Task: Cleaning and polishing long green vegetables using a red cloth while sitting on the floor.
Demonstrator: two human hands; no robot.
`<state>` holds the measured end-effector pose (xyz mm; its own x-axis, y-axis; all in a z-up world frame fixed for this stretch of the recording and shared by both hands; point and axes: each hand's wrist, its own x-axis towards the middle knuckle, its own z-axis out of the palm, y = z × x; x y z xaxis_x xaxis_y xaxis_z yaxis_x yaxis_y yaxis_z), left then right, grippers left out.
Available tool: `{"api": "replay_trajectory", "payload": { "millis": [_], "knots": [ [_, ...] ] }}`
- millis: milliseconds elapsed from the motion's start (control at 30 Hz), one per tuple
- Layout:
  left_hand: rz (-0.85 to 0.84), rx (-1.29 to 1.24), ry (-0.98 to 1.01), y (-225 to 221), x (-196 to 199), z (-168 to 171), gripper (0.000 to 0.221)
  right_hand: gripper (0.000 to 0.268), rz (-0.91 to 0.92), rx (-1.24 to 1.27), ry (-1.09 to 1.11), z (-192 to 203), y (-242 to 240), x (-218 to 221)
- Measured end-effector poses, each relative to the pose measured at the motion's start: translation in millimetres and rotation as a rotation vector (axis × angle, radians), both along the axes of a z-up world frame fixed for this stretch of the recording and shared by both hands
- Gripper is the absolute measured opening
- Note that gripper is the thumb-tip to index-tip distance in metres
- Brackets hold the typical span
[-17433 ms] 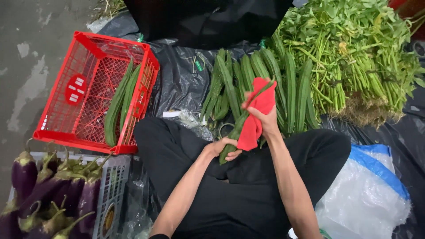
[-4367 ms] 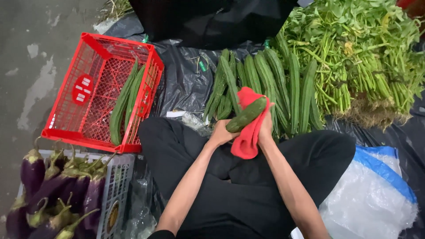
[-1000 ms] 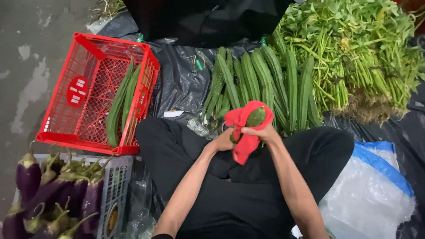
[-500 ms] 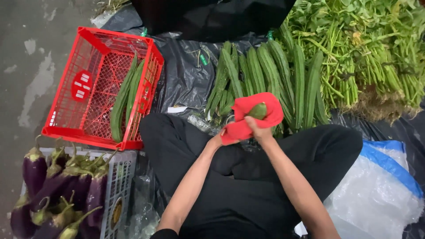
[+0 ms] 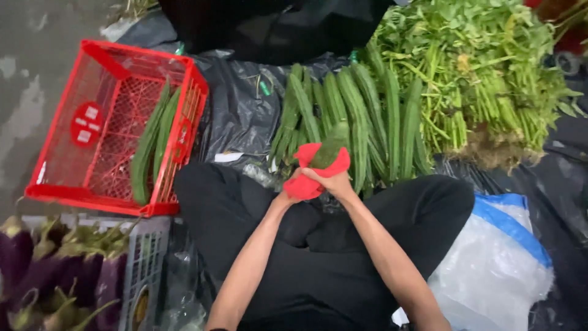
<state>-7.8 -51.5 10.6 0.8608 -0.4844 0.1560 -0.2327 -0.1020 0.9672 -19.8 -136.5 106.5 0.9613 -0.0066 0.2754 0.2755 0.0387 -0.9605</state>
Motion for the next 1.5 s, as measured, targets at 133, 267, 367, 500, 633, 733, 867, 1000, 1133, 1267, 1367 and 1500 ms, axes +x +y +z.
{"api": "replay_trajectory", "payload": {
  "millis": [133,267,367,500,633,733,867,1000,1133,1267,1367,1500],
  "knots": [
    [0.123,0.15,-0.027,20,-3,11,0.028,0.055,-0.029,-0.01,-0.024,0,-4,-9],
    [0.281,0.306,-0.028,48,-7,-1,0.04,0.068,-0.213,-0.069,-0.06,-18,-23,-18],
    [0.038,0.427,-0.021,71,-15,68,0.044,0.059,-0.343,0.105,-0.175,-19,-33,-8],
    [0.332,0.501,-0.13,71,-17,69,0.047,0.04,-0.532,0.542,0.105,64,-33,-3],
    [0.672,0.345,-0.381,86,-10,137,0.019,0.061,-0.474,0.509,0.045,100,-47,-6],
    [0.736,0.449,-0.29,110,10,161,0.032,0.06,-0.484,0.537,0.061,90,-54,-4],
    [0.71,0.666,-0.208,180,37,192,0.022,0.051,-0.565,0.523,0.072,80,-47,-1],
    [0.941,0.88,-0.213,262,74,220,0.032,0.043,-0.601,0.536,0.101,68,-37,1],
    [1.236,1.042,-0.136,361,108,195,0.054,0.043,-0.556,0.525,0.159,63,-34,3],
    [1.315,0.938,0.336,432,127,127,0.075,0.039,-0.561,0.6,0.193,68,-27,4],
    [1.162,1.089,0.514,448,121,45,0.052,0.039,-0.593,0.613,0.241,65,-26,5],
    [1.264,1.215,0.484,470,140,-10,0.051,0.039,-0.577,0.526,0.243,53,-31,6]
  ]
}}
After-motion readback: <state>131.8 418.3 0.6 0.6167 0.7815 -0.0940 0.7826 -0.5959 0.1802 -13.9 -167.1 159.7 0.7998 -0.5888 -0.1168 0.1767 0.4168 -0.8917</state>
